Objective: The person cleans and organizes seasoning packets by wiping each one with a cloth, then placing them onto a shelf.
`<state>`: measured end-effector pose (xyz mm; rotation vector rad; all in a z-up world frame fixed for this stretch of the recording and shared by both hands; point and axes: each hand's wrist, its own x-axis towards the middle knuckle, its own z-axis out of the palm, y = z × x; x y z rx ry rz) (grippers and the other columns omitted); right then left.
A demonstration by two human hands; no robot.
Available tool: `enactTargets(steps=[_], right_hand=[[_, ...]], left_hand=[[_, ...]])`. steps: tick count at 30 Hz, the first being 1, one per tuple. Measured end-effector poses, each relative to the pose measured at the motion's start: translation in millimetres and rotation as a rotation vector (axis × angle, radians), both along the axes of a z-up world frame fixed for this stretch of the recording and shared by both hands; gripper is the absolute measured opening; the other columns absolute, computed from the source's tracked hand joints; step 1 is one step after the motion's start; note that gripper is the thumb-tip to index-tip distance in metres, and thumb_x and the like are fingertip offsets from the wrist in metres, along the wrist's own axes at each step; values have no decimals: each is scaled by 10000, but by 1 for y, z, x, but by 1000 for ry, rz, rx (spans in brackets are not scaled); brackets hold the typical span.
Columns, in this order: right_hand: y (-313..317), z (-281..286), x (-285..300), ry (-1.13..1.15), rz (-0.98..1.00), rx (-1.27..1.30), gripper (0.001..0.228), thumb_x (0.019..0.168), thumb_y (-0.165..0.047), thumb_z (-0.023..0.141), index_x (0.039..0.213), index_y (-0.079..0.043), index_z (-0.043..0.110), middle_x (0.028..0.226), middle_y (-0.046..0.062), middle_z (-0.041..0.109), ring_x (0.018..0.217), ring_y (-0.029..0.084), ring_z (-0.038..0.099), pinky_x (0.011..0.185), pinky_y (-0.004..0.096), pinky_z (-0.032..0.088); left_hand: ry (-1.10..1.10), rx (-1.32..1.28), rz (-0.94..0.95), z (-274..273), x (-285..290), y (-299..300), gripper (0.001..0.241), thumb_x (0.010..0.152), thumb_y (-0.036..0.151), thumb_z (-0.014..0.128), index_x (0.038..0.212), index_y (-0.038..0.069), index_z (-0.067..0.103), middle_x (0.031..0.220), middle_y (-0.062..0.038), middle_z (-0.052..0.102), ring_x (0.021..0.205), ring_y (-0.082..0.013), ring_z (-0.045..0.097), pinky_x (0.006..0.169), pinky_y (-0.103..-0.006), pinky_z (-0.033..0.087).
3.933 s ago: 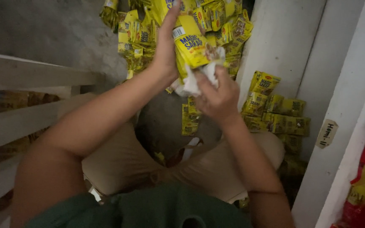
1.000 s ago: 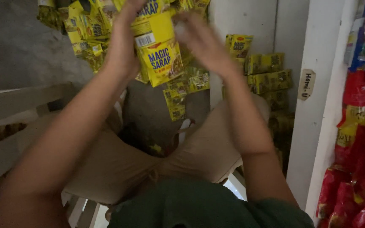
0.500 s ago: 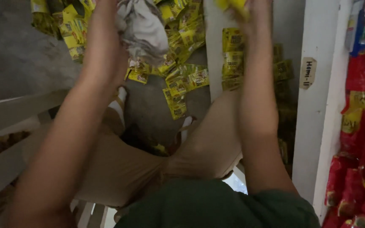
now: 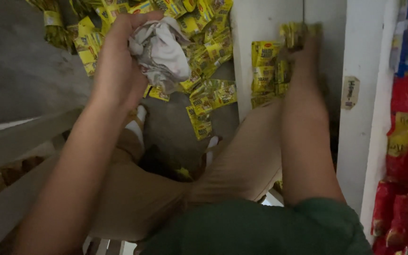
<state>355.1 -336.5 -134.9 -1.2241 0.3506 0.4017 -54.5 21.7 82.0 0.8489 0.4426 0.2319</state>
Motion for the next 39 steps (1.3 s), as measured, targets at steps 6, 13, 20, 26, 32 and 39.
enactTargets(steps=[6, 13, 20, 26, 32, 39], right_hand=[[19, 14, -21, -14, 68, -347, 679, 915, -424, 732, 1427, -44, 497, 1463, 241, 491, 1305, 428, 498, 999, 545, 495], [28, 33, -46, -28, 140, -764, 773, 883, -468, 753, 1458, -58, 439, 1500, 263, 423, 1348, 450, 431, 1041, 569, 428], [11, 11, -35, -62, 203, -1166, 871, 851, -513, 774, 1489, -69, 381, 1537, 287, 355, 1390, 475, 366, 1084, 595, 362], [-7, -2, -30, -77, 256, -1521, 957, 823, -552, 791, 1516, -78, 331, 1568, 310, 297, 1427, 499, 310, 1120, 620, 305], [14, -46, -15, -175, 363, -1600, 848, 859, -512, 765, 1473, -84, 367, 1485, 285, 342, 1341, 462, 346, 1060, 588, 326], [57, -60, -11, -594, 621, -1396, 341, 1030, -316, 645, 1279, -97, 565, 1136, 160, 583, 976, 293, 554, 791, 436, 473]], left_hand=[[65, 8, 3, 4, 5, 2, 488, 1097, 361, 351, 1373, 66, 624, 1343, -140, 652, 1253, -285, 664, 1132, -503, 543], [7, -11, -1, -5, 3, 0, 507, 1104, 361, 377, 1387, 25, 629, 1347, -130, 667, 1279, -273, 653, 1153, -455, 523], [12, -66, -8, -4, 7, -1, 496, 1094, 347, 392, 1372, 18, 637, 1337, -135, 676, 1256, -272, 663, 1138, -444, 527], [58, -36, -25, -1, 10, -3, 473, 1076, 349, 402, 1355, 54, 646, 1333, -105, 678, 1269, -272, 663, 1127, -458, 534], [22, -3, -71, -5, 12, -6, 463, 1104, 377, 405, 1354, 79, 655, 1380, -115, 643, 1291, -278, 647, 1155, -488, 515], [-10, -9, 94, -24, 13, 8, 254, 1090, 284, 539, 1220, 88, 635, 1212, -91, 652, 1138, -241, 660, 1045, -483, 541]])
